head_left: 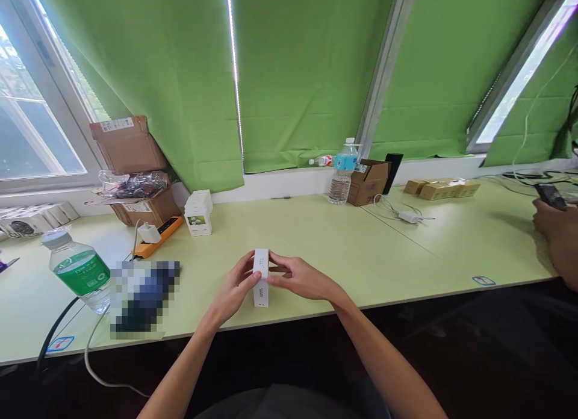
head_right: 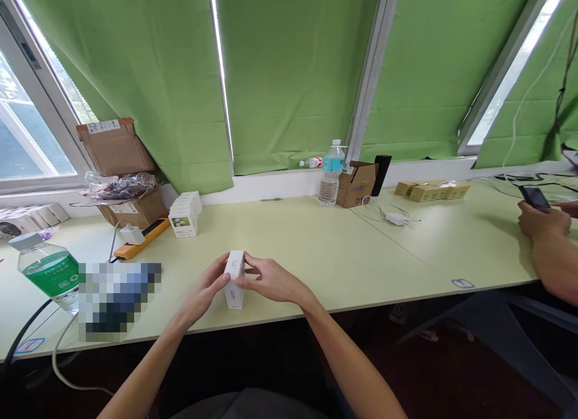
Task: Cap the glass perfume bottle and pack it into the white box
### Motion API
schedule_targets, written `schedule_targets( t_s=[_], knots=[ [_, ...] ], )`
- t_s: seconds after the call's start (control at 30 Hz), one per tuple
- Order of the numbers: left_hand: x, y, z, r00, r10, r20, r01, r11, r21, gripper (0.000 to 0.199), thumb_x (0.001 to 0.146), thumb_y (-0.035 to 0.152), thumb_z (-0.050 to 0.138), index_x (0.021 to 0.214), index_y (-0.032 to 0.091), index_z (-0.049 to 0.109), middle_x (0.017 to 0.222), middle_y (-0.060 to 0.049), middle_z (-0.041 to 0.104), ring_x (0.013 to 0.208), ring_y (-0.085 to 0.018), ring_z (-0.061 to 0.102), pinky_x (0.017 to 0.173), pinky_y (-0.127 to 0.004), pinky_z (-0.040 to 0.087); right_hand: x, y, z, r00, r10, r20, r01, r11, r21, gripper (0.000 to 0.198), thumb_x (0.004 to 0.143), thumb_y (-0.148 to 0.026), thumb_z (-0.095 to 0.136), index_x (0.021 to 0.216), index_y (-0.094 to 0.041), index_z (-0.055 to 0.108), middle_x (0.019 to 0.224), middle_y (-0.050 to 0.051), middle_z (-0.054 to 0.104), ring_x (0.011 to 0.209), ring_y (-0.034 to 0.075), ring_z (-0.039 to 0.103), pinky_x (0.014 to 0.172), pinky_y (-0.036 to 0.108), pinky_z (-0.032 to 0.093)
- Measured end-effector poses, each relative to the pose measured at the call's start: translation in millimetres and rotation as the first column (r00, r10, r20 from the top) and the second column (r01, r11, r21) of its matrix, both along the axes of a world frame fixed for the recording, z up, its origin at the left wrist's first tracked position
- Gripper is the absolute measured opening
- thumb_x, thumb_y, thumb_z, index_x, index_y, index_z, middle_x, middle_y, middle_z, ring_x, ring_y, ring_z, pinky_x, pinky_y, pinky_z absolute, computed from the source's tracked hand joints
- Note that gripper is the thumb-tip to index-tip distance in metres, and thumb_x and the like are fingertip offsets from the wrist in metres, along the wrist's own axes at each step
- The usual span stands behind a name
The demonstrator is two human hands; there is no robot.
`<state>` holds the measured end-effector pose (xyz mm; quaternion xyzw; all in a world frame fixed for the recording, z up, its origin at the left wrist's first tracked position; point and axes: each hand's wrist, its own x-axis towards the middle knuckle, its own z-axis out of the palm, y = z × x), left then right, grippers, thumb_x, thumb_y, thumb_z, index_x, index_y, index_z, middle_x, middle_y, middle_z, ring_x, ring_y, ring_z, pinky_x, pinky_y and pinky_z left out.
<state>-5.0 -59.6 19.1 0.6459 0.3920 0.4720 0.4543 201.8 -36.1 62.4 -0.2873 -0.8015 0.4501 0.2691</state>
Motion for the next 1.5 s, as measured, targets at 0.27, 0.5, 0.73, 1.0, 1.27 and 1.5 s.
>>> schedule_targets(
  t_s=[0.27,0.5,0.73,1.0,1.27,1.5],
  knots=[
    [9,4,-14.3,0.986,0.148,-0.077,-0.139,0.984,0.115,0.063,0.082,0.044,0.064,0.135,0.019,0.039,0.129,-0.013,0.056,0.119,-0.027,0.054,0.102,-0.044,0.041,-11,-13,3,0.994,-0.018,0.109,0.0,0.987,0.163,0.07,0.076,-0.04,0.071,0.138,-0.028,0.042,0.113,0.003,0.066,0.091,0.021,0.063,0.077,0.029,0.049],
    [7,9,-21.9,0.978,0.183,-0.1,-0.167,0.975,0.146,0.067,0.078,0.047,0.066,0.134,0.019,0.039,0.123,-0.012,0.059,0.111,-0.026,0.058,0.098,-0.042,0.043,-20,-13,-2,0.982,-0.14,0.127,0.099,0.954,0.284,0.048,0.082,-0.041,0.064,0.125,-0.024,0.053,0.098,0.001,0.069,0.079,0.019,0.061,0.069,0.026,0.046],
    [-4,5,-1.9,0.983,0.099,-0.154,-0.08,0.989,0.128,0.045,0.083,0.044,0.06,0.121,0.02,0.055,0.116,-0.009,0.064,0.104,-0.022,0.061,0.094,-0.039,0.047,-9,-1,-9,0.969,-0.156,0.189,0.104,0.96,0.262,0.03,0.078,-0.039,0.068,0.101,-0.021,0.064,0.088,0.002,0.069,0.075,0.02,0.061,0.069,0.028,0.048],
    [-15,6,1.7,0.977,0.092,-0.194,-0.075,0.993,0.096,0.042,0.08,0.034,0.065,0.12,0.022,0.057,0.115,-0.009,0.066,0.1,-0.023,0.063,0.089,-0.04,0.051,3,12,-12,0.986,-0.145,0.085,0.132,0.98,0.146,0.029,0.077,-0.03,0.069,0.103,-0.02,0.062,0.1,0.005,0.07,0.091,0.022,0.065,0.08,0.034,0.052],
    [-24,9,-0.8,0.967,-0.005,-0.256,0.017,0.999,0.042,0.036,0.078,0.03,0.064,0.113,0.021,0.062,0.111,-0.008,0.068,0.097,-0.023,0.064,0.085,-0.039,0.052,8,19,-16,0.985,-0.144,0.095,0.132,0.983,0.124,0.024,0.078,-0.03,0.067,0.098,-0.019,0.062,0.097,0.005,0.069,0.085,0.021,0.066,0.076,0.033,0.054],
    [-26,12,-7.7,0.929,0.065,-0.366,-0.03,0.994,0.102,0.034,0.077,0.034,0.064,0.109,0.021,0.064,0.097,-0.006,0.071,0.072,-0.018,0.062,0.063,-0.03,0.05,6,23,-23,0.977,-0.115,0.178,0.095,0.988,0.118,0.033,0.079,-0.029,0.066,0.11,-0.019,0.061,0.098,0.005,0.069,0.078,0.019,0.065,0.068,0.03,0.052]
  ],
)
